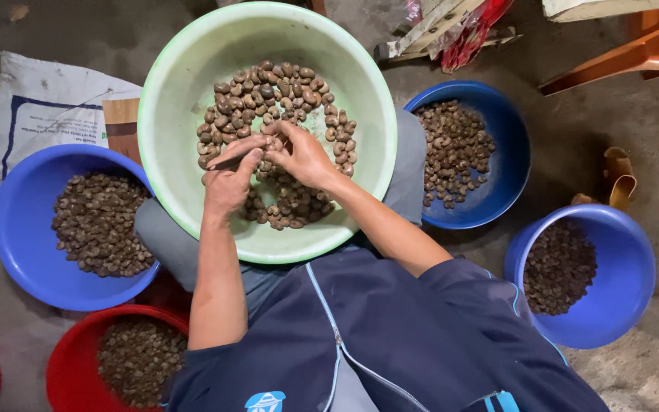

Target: Processing nuts using a small hand tool while seated on the floor

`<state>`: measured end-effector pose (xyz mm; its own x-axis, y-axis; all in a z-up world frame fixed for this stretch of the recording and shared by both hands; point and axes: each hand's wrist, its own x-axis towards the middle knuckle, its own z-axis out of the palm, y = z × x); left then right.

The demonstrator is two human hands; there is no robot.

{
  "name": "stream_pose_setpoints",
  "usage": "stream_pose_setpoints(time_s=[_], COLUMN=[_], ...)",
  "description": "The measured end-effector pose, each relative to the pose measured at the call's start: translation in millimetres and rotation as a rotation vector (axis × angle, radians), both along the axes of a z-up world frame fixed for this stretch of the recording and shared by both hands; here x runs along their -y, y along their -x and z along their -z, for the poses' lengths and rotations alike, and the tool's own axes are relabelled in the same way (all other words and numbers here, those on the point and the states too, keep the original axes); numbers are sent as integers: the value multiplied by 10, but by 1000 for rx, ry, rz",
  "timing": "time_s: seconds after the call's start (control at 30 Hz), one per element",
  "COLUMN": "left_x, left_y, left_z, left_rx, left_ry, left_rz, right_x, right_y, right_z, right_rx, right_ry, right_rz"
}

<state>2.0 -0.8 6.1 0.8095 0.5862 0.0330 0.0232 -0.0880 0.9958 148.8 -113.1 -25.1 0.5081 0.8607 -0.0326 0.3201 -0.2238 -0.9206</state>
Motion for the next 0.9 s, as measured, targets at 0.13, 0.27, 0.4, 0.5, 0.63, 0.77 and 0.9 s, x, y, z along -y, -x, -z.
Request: stream_pose_setpoints(time_s=[0.13,0.27,0.4,0.5,0.63,0.77,0.9], left_x=[1,1,-2,2,6,-45,-67], left_y=[-1,-6,1,21,11,25,71], left_z=[-70,-26,-50,-50,-61,72,138], left_rx=[-25,-36,-31,-75,-48,-170,-124], left_ry=[5,-30,-32,-55,-44,-168,-241], left_rz=[14,10,43,-25,29,-92,-173], right_x=[2,-3,16,40,103,374,1001], right_y=[11,10,23,34,-31,-285,-716], right_z=[-60,-98,-54,-101,-45,-183,-442], right_rx=[-27,-71,-116,-130,-151,-14,355], right_ry=[52,85,125,97,-41,-108,-225], right_rz=[0,-29,-25,-25,-25,-15,388])
